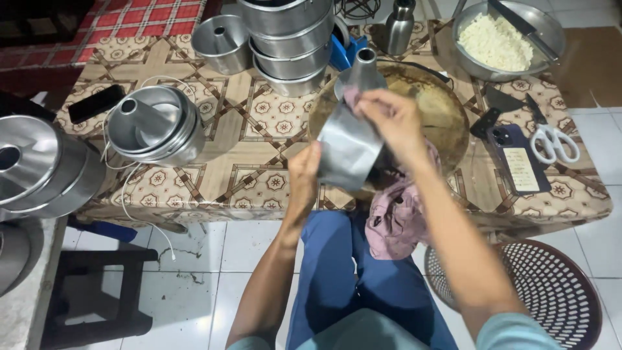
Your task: Cleaning and wiping down metal cake molds with a cloth before stacking them on a table.
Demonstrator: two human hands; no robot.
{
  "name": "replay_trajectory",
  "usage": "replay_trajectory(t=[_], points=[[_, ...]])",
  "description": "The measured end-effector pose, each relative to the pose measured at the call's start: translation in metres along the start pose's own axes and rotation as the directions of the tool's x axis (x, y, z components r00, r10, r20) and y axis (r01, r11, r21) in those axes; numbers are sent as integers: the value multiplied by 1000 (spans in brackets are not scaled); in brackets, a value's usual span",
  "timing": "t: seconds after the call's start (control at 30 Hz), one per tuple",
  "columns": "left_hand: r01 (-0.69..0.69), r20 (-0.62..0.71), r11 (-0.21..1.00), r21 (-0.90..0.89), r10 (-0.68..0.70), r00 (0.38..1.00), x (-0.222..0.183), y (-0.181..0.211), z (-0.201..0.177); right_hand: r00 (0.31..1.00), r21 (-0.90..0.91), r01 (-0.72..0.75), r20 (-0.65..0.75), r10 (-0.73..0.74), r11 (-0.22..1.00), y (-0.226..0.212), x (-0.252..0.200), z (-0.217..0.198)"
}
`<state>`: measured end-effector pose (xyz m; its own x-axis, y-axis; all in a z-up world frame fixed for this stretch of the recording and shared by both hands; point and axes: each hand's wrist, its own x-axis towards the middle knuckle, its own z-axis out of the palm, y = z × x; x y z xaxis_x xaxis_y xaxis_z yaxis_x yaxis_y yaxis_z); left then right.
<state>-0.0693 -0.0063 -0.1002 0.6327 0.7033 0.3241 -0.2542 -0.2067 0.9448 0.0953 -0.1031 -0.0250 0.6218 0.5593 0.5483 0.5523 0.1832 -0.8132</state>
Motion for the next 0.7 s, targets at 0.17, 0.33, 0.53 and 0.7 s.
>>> replay_trajectory(t=[0.17,0.33,0.53,0.7], points=[[278,-263,840,-466,-431,863,-11,139,32,867,426,-497,270,418,756,26,26,-24],[197,-149,686,-700,-410,900,-2,113,30,895,597,-406,106,433,692,24,-13,-4],[144,-104,469,-871,-463,880,6,66,39,903,497,-40,-353,244,867,19,-55,21],[154,-44,312,-937,-545,838,14,61,51,896,17,10,-445,-2,1000,24,-92,22]])
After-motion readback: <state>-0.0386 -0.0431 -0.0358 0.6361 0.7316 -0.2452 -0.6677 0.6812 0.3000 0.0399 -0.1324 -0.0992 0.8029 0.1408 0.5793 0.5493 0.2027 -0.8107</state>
